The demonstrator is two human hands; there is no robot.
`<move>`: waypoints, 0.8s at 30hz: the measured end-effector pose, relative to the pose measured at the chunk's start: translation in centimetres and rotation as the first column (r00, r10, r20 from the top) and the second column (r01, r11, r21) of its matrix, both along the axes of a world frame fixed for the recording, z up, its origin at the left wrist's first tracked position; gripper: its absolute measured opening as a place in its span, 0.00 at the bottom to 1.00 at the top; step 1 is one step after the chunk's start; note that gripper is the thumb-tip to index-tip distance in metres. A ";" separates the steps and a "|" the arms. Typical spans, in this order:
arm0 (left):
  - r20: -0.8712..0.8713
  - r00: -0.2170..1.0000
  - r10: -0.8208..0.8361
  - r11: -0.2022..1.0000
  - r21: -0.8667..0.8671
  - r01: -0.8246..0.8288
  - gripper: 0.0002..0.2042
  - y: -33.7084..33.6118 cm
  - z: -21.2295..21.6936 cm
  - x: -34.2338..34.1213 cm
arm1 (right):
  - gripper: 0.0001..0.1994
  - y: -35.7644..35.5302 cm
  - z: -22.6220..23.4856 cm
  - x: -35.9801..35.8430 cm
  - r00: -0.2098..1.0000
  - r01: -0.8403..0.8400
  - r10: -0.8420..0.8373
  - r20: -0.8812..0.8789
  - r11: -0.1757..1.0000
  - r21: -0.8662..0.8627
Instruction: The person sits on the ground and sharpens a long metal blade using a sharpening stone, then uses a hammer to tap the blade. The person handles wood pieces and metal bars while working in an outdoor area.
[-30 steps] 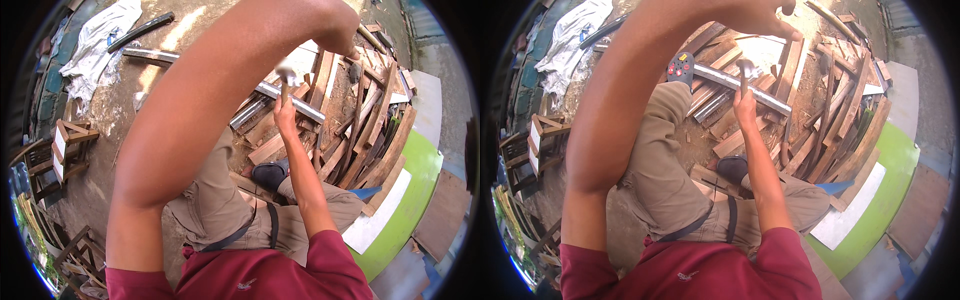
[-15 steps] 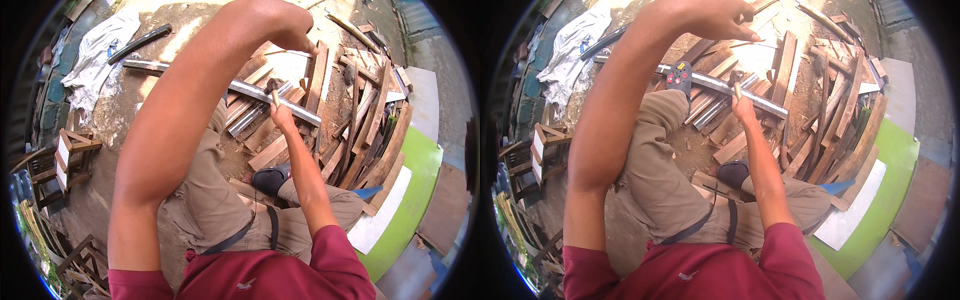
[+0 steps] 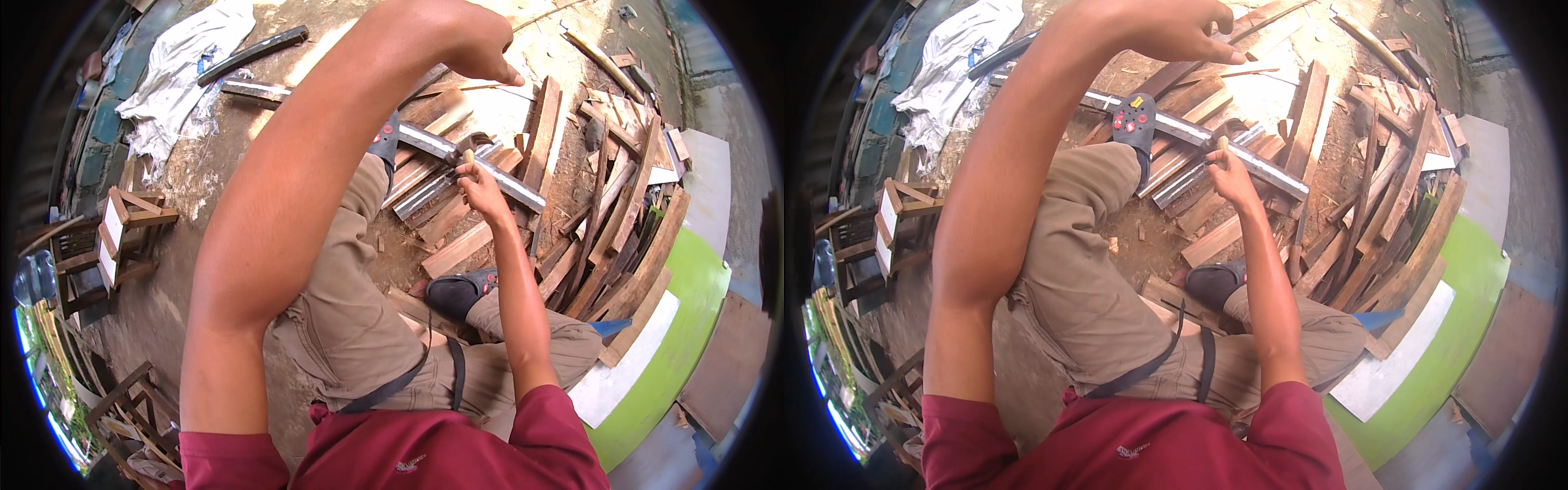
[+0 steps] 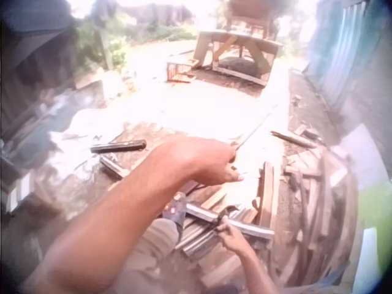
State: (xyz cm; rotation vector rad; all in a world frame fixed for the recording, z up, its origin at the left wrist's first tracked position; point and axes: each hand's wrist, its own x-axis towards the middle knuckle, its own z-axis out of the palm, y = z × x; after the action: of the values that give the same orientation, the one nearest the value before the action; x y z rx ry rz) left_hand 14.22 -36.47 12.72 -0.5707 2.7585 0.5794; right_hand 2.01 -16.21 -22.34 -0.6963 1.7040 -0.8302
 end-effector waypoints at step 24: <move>0.290 0.947 0.140 0.984 0.068 -0.166 0.25 -0.4 -28.2 -6.6 | 0.21 17.9 1.8 6.3 0.995 0.097 -0.081 -0.062 0.942 0.322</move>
State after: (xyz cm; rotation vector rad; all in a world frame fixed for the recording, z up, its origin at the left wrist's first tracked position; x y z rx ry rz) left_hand 7.60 -36.88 -15.49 -0.7865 2.4193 0.6018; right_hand 8.31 1.66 -20.57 -0.4186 1.8708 -0.5761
